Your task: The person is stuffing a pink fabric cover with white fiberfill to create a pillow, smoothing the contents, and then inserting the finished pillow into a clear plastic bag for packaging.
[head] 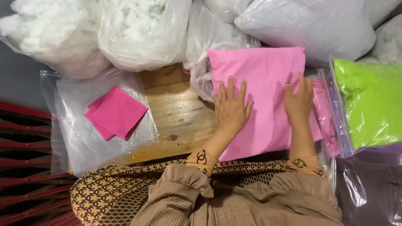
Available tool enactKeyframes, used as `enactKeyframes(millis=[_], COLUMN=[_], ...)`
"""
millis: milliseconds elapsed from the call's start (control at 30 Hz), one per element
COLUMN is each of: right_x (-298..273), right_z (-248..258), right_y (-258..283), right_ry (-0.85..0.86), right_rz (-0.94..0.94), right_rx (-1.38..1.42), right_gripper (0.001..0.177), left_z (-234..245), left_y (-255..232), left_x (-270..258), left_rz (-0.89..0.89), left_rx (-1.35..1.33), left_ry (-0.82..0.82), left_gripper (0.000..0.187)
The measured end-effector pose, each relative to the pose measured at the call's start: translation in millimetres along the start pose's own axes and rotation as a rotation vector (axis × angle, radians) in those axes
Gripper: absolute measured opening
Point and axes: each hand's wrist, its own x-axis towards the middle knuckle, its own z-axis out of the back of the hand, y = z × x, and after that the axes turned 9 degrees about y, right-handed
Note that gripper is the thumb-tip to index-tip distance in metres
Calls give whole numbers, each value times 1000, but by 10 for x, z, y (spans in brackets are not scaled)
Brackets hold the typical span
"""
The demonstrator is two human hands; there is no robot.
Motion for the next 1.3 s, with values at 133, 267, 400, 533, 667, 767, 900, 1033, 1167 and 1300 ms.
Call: enactKeyframes(millis=[133,267,400,533,667,767,900,1033,1167,1300], right_x=[52,189,287,297,278,131,-181,-594,-1112,-1564], right_z=[-520,-992,-1239,-1236,-1024,-799,-661,-1128,-1879,-2773], right_y=[0,-335,-466,-469,-284,24,406,872,1411,2003], right_ry=[94,145,108,104,160,56,-78,-52,131,431], right_rz=[-18,-15,7,17,-34,49,336,567,807,919], right_rx=[-223,-422,-460,-477,-412,-317,-224,-228,-308,-343], right_gripper=[61,68,71,71,71,74,71,70,73,61], left_z=[-514,-996,-1171,-1090,-913,-408,281,1009,1200,1278], left_y=[6,264,397,391,452,589,1076,1952,3137,4106], left_x=[-10,13,24,110,194,56,-460,-1044,-1543,-1778], left_rz=[-46,20,48,109,107,61,44,212,545,814], left_rx=[65,189,253,228,102,15,-33,62,197,263], left_ry=[173,169,156,380,560,588,557,663,807,645], left_gripper=[66,64,65,65,66,64,63,65,63,64])
